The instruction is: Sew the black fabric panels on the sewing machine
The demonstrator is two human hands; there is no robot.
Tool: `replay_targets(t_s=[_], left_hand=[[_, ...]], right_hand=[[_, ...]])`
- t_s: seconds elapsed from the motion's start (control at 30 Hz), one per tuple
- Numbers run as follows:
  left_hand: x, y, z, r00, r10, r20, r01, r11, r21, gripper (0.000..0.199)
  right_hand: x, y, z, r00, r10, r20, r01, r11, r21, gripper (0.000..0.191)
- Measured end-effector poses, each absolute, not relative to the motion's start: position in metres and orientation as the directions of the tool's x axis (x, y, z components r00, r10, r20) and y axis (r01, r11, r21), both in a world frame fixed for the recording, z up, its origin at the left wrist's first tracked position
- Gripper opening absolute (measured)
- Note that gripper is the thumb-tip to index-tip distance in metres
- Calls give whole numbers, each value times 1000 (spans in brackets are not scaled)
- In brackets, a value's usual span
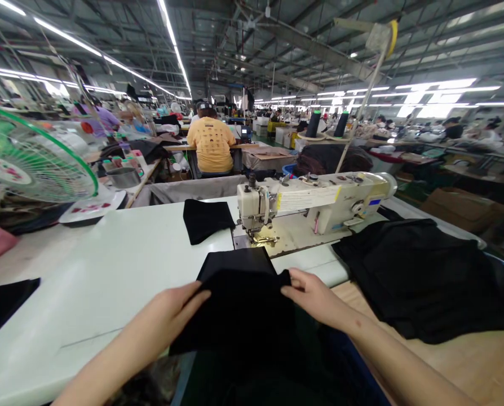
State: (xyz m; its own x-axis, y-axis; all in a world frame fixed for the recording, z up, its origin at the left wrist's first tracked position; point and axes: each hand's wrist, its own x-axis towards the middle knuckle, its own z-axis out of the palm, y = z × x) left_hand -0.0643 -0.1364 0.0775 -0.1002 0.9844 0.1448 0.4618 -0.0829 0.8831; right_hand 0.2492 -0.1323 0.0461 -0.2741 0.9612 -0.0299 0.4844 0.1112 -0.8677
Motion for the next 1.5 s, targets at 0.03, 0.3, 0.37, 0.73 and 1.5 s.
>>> replay_targets(t_s=[0.03,0.3,0.37,0.73,1.5], left_hand=[[-63,-116,77,-43,993,113,582,-68,810,22],[-55,-28,43,40,999,30,921,-49,386,14],[-56,-23,39,47,999,1,900,-43,434,17],[-58,-88,57,-15,1000,6,33,-5,999,33],[-26,-115,92,-316,948,33,-210,-103,972,23]], right_hand=[[242,-116,39,-236,971,29,513,150,-845,9],[203,-35,3,-13,983,185,618,153,-771,15],[199,-31,0,13,984,180,607,136,-783,17],[232,-74,18,11,997,76,29,76,-997,36],[238,-94,44,204,975,-88,-414,4,-910,31]])
